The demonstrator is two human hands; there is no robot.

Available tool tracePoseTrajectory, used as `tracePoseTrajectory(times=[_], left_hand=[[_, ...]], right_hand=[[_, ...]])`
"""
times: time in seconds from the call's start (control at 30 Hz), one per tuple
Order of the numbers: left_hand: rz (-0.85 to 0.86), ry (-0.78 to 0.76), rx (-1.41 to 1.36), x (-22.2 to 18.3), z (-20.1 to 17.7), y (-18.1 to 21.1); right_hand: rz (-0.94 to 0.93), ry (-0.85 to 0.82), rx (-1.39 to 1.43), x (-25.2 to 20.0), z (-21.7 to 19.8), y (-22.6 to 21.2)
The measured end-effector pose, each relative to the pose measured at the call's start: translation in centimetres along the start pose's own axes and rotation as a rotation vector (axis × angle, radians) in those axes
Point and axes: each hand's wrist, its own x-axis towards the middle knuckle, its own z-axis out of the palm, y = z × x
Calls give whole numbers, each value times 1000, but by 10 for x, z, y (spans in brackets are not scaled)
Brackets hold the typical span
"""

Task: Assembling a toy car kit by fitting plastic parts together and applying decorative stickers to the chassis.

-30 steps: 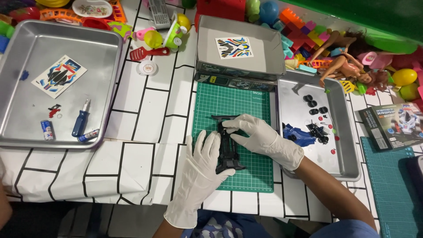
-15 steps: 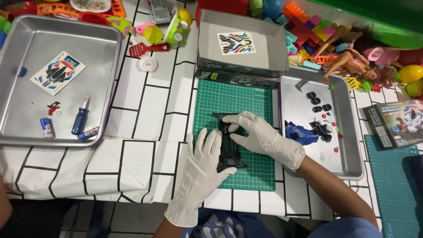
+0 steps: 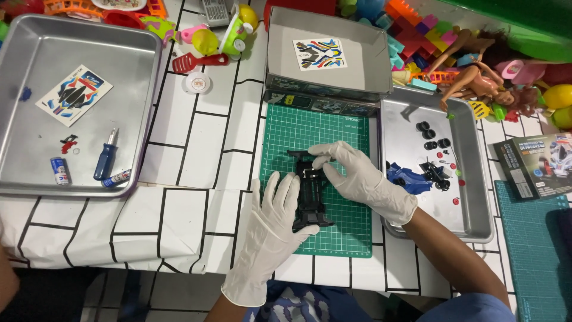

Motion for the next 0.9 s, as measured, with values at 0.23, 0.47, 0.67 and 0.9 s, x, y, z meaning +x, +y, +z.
tracePoseTrajectory(times=[0.23,0.47,0.67,0.9], left_hand=[[-1,11,-36,1,-2,0],[2,-13,5,0,0,0],[6,-19,3,1,-1,-1],[43,-49,32,1,-6,-2]], right_hand=[[-218,-12,-198,-7,19,16],[-146,-71,63,-3,11,4],[-357,-3,-8,-5,17,20],[-282,-89,-248,-12,28,34]])
